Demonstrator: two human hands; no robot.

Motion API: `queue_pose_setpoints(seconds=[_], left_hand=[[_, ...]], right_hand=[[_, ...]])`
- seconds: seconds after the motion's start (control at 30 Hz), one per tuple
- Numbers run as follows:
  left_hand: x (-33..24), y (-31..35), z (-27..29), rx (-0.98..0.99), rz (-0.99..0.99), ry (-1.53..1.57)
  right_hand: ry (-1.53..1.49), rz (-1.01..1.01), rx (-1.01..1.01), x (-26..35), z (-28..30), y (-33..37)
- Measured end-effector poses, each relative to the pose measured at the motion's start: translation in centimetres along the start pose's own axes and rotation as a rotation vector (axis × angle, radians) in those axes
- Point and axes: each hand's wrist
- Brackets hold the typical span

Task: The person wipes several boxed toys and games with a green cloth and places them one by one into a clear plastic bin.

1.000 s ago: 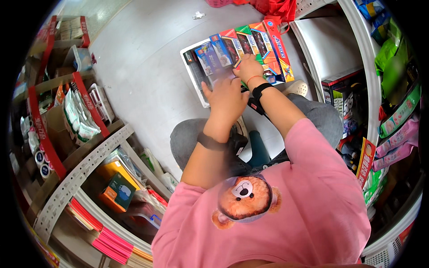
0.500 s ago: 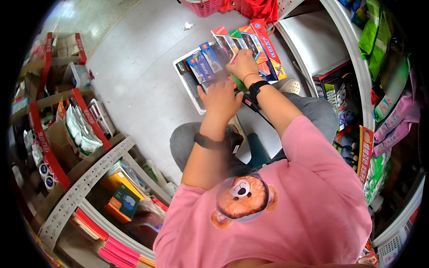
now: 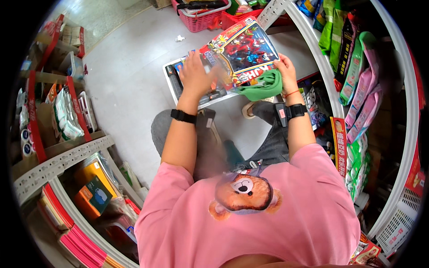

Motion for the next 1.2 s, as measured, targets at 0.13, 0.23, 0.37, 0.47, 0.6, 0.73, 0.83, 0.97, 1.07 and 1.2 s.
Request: queue_pose_setpoints(seconds=[0.13, 0.23, 0.37, 0.47, 0.6, 0.73, 0.83, 0.97, 1.07, 1.2], left_hand=[[-0.1, 0.5, 1.9, -0.032, -0.078, -0.022], [-1.4, 1.3, 3.4, 0.304, 0.018, 0.406], [-1.6, 1.9, 2.9, 0.591, 0.147, 0.824], [-3.0, 2.2, 3.8, 0.547, 0.148, 0.753], [-4.2, 2.7, 5.3, 0.521, -0.014, 0.476], [-2.8, 3.2, 3.0, 0.384, -0.192, 0.443], [-3.0, 2.7, 3.5, 0.334, -0.185, 0.361], [-4.6, 2.7, 6.5, 0.431, -0.004, 0.598], [-2.3, 2.7, 4.4, 0.331, 0.168, 0.835], [-2.9, 2.1, 2.7, 0.369, 0.244, 1.055]], right_hand=[[-0.057, -0.043, 0.132, 1.2, 2.5, 2.8], [-0.050, 0.022, 0.224, 1.5, 2.7, 4.4], [-0.008, 0.117, -0.004, 1.6, 1.3, 5.0], [-0.052, 0.032, -0.406, 1.6, 1.9, 4.1], [-0.112, 0.118, -0.373, 5.1, -1.0, 5.0], [0.341, 0.313, 0.101, 6.7, -6.9, 6.6], [0.514, 0.491, 0.148, 4.4, -6.1, 4.4], [0.487, 0.376, -0.034, 3.1, -2.4, 3.6], [0.332, 0.323, -0.383, 3.2, -3.1, 4.5], [0.583, 0.433, -0.373, 0.0, -4.0, 3.5]])
Point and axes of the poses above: each hand's wrist, its own y-axis away from the middle knuckle, its own z-axis out of the back of the hand, x = y × z, and after that the axes turned 2 degrees about z, right-handed
